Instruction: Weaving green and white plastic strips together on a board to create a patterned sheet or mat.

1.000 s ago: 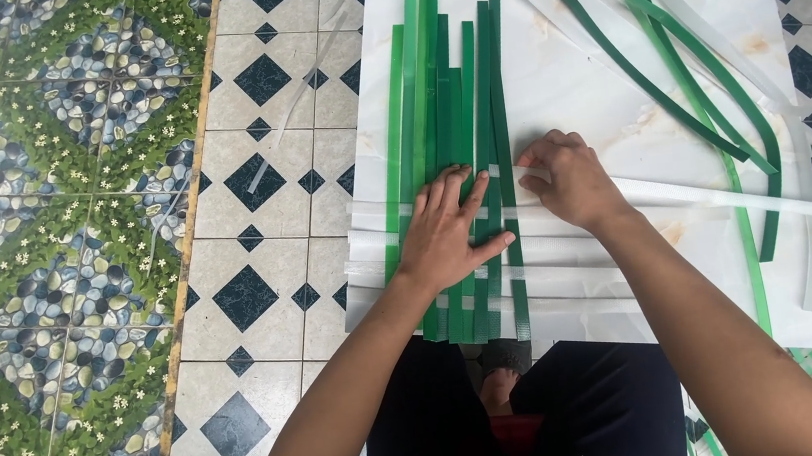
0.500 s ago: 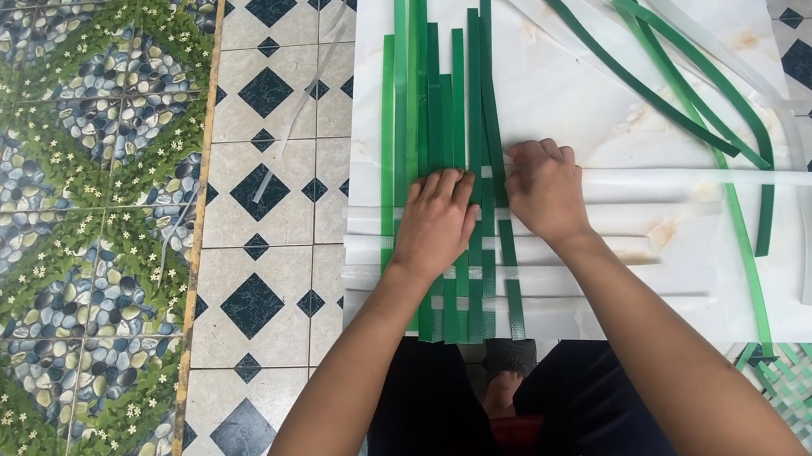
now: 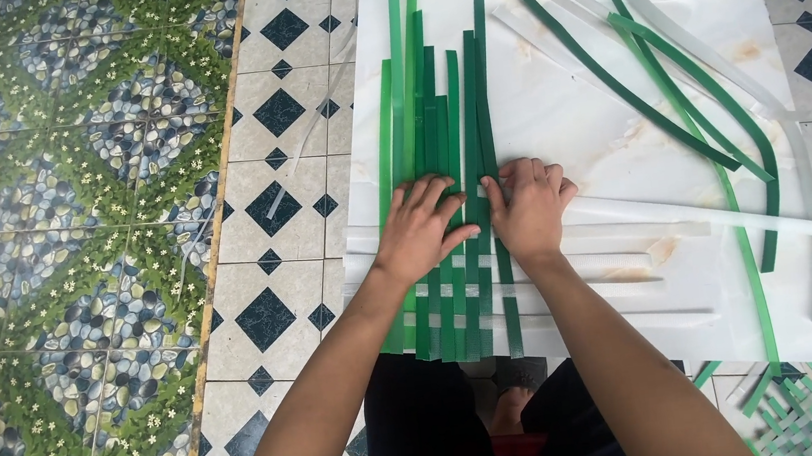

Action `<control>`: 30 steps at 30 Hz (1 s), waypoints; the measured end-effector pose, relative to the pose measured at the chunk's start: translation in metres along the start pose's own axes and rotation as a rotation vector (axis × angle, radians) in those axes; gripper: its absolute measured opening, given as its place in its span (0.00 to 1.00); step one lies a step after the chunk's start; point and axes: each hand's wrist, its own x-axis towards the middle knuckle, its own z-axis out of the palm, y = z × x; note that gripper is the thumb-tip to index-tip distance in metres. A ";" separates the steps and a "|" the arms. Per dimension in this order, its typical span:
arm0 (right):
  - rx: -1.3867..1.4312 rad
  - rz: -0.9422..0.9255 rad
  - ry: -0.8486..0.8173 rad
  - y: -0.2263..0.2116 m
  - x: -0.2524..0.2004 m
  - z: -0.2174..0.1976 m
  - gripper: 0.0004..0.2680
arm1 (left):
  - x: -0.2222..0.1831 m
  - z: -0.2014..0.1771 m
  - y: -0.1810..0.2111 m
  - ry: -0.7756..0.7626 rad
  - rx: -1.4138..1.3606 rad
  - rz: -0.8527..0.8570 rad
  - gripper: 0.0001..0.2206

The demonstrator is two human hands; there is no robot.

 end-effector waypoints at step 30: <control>0.107 0.084 -0.517 0.019 0.031 -0.044 0.05 | -0.003 0.005 -0.003 0.031 0.050 -0.010 0.21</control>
